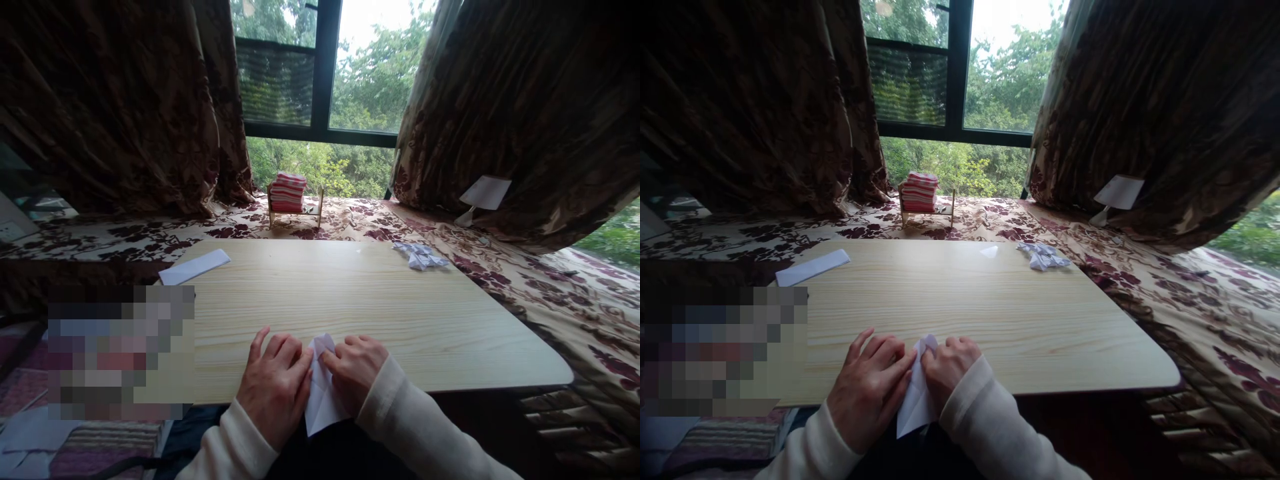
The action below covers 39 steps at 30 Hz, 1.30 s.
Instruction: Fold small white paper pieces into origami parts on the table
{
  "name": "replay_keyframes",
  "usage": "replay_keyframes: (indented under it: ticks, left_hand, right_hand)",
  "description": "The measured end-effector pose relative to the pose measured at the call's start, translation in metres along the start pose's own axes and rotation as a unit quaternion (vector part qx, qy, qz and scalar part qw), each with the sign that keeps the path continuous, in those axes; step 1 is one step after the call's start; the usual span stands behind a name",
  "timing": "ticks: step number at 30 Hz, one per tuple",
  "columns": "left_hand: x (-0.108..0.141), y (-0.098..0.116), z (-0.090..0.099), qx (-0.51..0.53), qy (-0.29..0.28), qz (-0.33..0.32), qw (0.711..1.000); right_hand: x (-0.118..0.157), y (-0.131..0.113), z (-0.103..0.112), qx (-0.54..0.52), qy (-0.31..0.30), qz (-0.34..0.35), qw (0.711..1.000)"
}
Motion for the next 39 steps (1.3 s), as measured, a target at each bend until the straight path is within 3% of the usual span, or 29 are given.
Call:
replay_keyframes:
  ticks: [8, 16, 23, 28, 39]
  left_hand:
    - [0.004, -0.003, -0.001, 0.016, 0.002, 0.009, 1.0]
    - [0.007, -0.005, -0.001, 0.024, 0.004, 0.021, 0.999]
    - [0.007, -0.006, -0.001, 0.038, 0.0, 0.025, 0.999]
    - [0.006, -0.006, 0.0, 0.041, 0.005, 0.023, 0.999]
    - [0.005, -0.004, -0.001, 0.038, -0.001, 0.024, 0.999]
  right_hand:
    - [0.004, -0.015, -0.006, 0.046, 0.049, -0.006, 0.998]
    - [0.012, -0.018, -0.002, 0.024, 0.067, -0.012, 0.997]
    - [0.022, 0.004, 0.01, -0.018, 0.091, -0.015, 0.996]
    - [0.022, 0.027, 0.009, -0.042, 0.05, -0.075, 0.995]
    - [0.009, 0.017, 0.004, -0.063, -0.052, -0.042, 0.996]
Point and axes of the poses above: each hand's wrist, its own x-axis away from the middle knuckle, its own z-axis out of the back of the hand, y = z × x, the point moved 5 cm from there along -x, towards the middle knuckle, and after that the axes turned 8 degrees about x, right-handed, at the moved point
